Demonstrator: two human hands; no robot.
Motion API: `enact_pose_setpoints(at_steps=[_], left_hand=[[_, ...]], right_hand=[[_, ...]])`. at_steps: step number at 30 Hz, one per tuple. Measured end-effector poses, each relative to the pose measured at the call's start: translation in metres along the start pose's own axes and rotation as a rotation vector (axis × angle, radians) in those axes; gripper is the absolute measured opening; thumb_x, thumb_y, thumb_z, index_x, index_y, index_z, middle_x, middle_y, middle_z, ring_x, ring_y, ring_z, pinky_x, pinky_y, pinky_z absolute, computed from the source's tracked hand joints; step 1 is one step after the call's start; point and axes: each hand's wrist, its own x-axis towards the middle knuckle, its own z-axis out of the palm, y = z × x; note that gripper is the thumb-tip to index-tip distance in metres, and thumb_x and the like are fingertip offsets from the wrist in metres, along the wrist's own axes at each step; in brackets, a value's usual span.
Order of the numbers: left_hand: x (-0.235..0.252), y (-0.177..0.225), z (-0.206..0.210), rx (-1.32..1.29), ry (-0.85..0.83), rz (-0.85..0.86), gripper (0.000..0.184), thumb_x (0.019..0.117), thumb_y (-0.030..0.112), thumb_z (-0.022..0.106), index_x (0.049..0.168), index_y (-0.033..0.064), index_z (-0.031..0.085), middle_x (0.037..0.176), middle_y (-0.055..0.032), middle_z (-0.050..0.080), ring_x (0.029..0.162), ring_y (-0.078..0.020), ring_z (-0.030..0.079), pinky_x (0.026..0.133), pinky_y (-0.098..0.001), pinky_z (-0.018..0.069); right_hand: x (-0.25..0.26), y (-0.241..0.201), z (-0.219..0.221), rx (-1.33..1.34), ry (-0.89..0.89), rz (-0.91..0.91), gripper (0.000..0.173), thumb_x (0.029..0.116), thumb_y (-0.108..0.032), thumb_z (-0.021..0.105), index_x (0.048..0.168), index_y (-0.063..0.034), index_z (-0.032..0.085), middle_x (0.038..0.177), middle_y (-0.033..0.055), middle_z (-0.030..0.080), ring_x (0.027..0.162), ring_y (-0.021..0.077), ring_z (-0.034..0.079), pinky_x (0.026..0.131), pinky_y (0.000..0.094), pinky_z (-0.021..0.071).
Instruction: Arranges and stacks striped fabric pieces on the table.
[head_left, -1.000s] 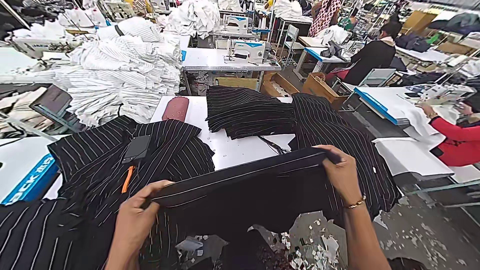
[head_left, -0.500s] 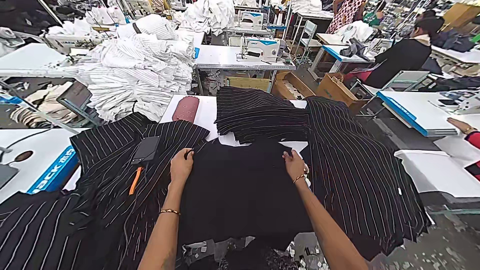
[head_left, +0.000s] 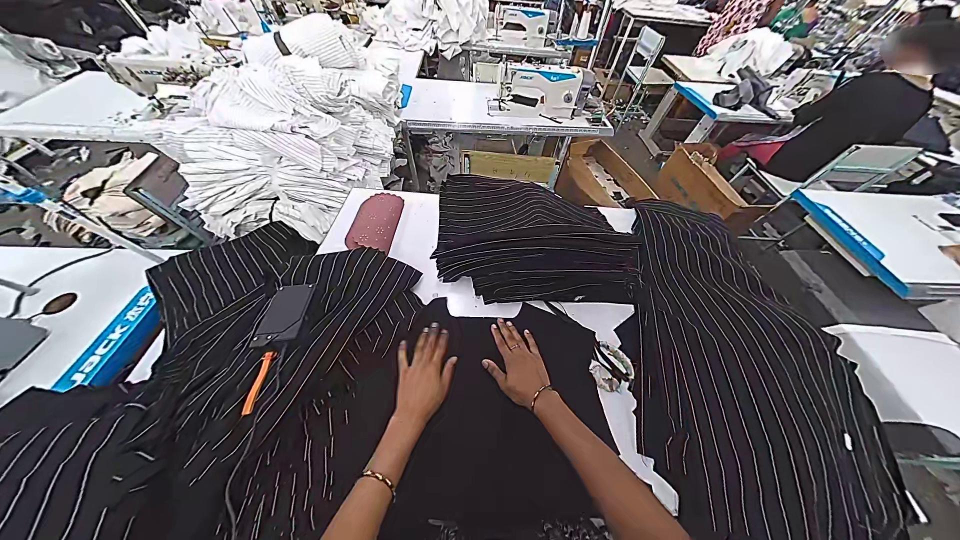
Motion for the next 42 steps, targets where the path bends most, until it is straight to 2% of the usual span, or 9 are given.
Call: enact_pose_setpoints(at_steps=[8,15,19,22,27,32,36,38,42], left_hand=[[0.026,-0.066,-0.026,0.09,-0.034,-0.192,0.076,0.1015,0.061,0.035,0.163,0.0187,0.028,0.17,-0.0067,0.023,0.157,-0.0334,0.019,0.119,-0.0726,0.0036],[0.05,-0.064,-0.039,0.015,-0.127,-0.344,0.074,0.1027,0.06,0.04,0.165,0.0255,0.02,0.17,-0.0067,0.025,0.154,-0.036,0.028,0.114,-0.0703,0.0254],[0.044,-0.045,-0.049,0.041,-0.107,-0.374,0.077,0.1028,0.059,0.043,0.165,0.0175,0.022,0.169,-0.0133,0.023,0.155,-0.0387,0.023,0.116,-0.073,0.017],[-0.001,-0.008,-0.039,0.021,0.047,-0.027,0.086,0.0989,0.064,0.043,0.157,0.0008,0.036,0.164,-0.0229,0.032,0.153,-0.0439,0.027,0.116,-0.0767,0.0103],[-0.095,0.028,-0.011,-0.089,-0.415,0.371,0.094,0.0911,0.074,0.052,0.161,0.0147,0.033,0.17,-0.0056,0.023,0.158,-0.0271,0.02,0.123,-0.065,0.0109],[-0.118,0.02,-0.006,-0.094,-0.22,0.256,0.058,0.0953,0.02,0.06,0.152,0.0136,0.051,0.161,-0.0113,0.042,0.149,-0.0339,0.039,0.116,-0.0732,0.0204],[-0.11,0.033,-0.026,-0.043,-0.38,0.09,0.06,0.0971,-0.001,0.051,0.155,0.0122,0.045,0.165,-0.0115,0.036,0.153,-0.033,0.031,0.12,-0.0674,0.018],[-0.103,0.048,-0.046,-0.026,-0.573,0.006,0.053,0.1048,0.004,0.04,0.157,0.0132,0.043,0.166,-0.0091,0.032,0.155,-0.0304,0.027,0.123,-0.0617,0.018],[-0.079,0.06,-0.08,0.005,-0.76,-0.073,0.048,0.1059,0.006,0.036,0.15,0.0133,0.053,0.161,-0.008,0.043,0.149,-0.0275,0.041,0.121,-0.055,0.0282]], right_hand=[[-0.02,0.092,-0.024,-0.046,0.049,0.009,0.086,0.1009,-0.068,0.034,0.164,-0.0104,0.024,0.171,0.0047,0.02,0.158,0.0203,0.018,0.128,0.0527,0.0108],[0.001,0.118,-0.043,-0.097,-0.01,-0.05,0.088,0.0996,-0.071,0.032,0.165,-0.0131,0.021,0.172,0.0058,0.019,0.159,0.0199,0.017,0.128,0.0483,0.0121],[0.004,0.117,-0.046,-0.097,-0.009,0.01,0.09,0.0997,-0.071,0.033,0.165,-0.0116,0.017,0.172,0.0076,0.016,0.159,0.022,0.013,0.129,0.0463,0.0108],[-0.003,0.105,-0.046,-0.117,0.027,0.127,0.086,0.1018,-0.067,0.033,0.165,-0.0099,0.019,0.172,0.011,0.016,0.159,0.0261,0.016,0.128,0.0471,0.0137],[-0.067,0.042,-0.013,-0.01,0.225,0.09,0.083,0.1045,-0.058,0.037,0.16,0.0035,0.027,0.167,0.0218,0.027,0.155,0.0357,0.026,0.124,0.0583,0.0213],[-0.168,-0.019,0.045,0.02,0.06,-0.082,0.106,0.0914,-0.081,0.039,0.159,0.0002,0.033,0.168,0.0123,0.028,0.156,0.0286,0.026,0.124,0.0615,0.0174],[-0.173,-0.034,0.053,-0.005,0.079,0.019,0.113,0.0863,-0.086,0.038,0.16,-0.0012,0.032,0.168,0.0114,0.028,0.156,0.0298,0.025,0.123,0.0653,0.0143],[-0.17,-0.047,0.042,0.059,0.014,0.057,0.101,0.0913,-0.077,0.046,0.16,-0.0043,0.033,0.169,0.0118,0.028,0.156,0.0308,0.024,0.123,0.0638,0.0138],[-0.152,-0.052,0.0,0.137,-0.16,0.128,0.042,0.0929,-0.012,0.058,0.135,-0.0087,0.064,0.148,0.0139,0.055,0.136,0.0328,0.052,0.108,0.0529,0.0432]])
